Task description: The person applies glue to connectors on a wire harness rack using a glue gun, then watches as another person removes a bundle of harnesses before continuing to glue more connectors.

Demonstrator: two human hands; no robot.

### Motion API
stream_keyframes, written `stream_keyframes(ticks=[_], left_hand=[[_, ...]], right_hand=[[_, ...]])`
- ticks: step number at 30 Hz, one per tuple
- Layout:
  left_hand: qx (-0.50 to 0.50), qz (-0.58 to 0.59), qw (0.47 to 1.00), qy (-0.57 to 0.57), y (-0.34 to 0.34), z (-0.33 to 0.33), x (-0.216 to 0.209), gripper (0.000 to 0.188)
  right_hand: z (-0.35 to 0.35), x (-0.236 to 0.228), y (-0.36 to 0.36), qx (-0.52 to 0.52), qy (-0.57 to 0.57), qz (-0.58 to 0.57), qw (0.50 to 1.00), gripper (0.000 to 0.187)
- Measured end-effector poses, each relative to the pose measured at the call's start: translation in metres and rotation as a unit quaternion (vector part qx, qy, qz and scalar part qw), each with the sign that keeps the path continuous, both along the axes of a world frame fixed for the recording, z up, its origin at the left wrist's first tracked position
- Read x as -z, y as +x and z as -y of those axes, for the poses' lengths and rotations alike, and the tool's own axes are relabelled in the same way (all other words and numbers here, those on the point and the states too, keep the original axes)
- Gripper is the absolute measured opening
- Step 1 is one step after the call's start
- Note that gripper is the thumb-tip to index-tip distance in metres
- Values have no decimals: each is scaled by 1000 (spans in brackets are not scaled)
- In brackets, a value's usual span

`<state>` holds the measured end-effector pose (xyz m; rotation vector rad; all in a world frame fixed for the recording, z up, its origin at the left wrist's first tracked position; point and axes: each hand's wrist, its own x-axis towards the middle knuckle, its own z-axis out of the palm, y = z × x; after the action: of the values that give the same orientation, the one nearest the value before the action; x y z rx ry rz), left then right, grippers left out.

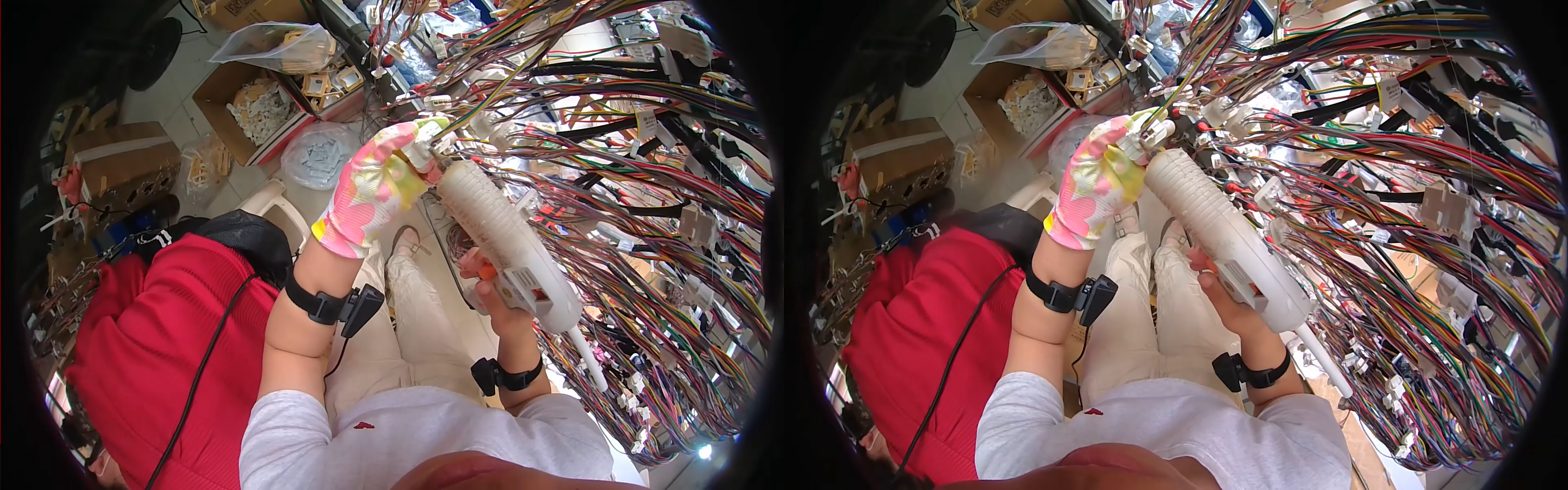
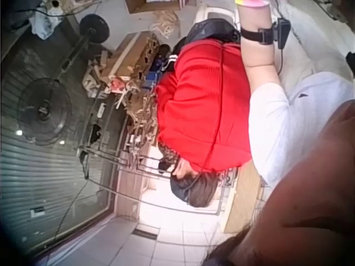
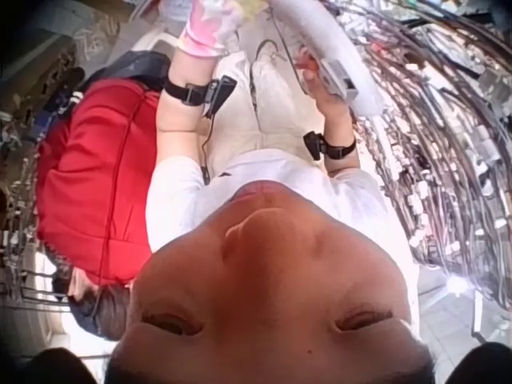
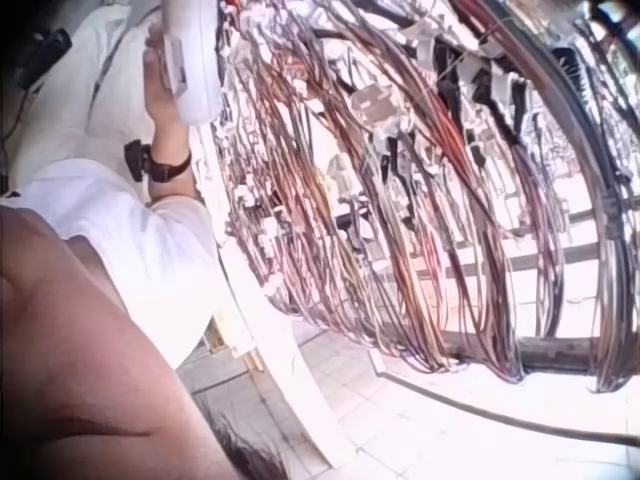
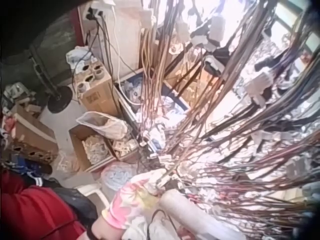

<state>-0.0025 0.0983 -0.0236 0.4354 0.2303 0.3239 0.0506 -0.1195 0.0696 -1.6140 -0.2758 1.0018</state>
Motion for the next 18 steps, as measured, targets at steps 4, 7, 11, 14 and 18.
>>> stream_keyframes(ticks=[4, 7, 11, 14, 18], left_hand=[[-83, 40, 995, 35, 1, 8, -11, 44], [-2, 11, 994, -108, 3, -1, 4, 37], [-47, 3, 997, -68, 7, 4, 0, 31], [-51, -7, 993, -110, 7, 4, -6, 29], [-24, 11, 992, -120, 5, 1, 6, 28]], right_hand=[[-1, -1, 0, 11, -4, 4, 1000, 38], [-1, 1, 1, -3, 36, 29, 999, 35], [0, 2, 0, 16, 32, 29, 999, 33], [2, 2, 0, 18, 31, 32, 999, 33], [0, 2, 0, 3, 42, 27, 999, 32]])
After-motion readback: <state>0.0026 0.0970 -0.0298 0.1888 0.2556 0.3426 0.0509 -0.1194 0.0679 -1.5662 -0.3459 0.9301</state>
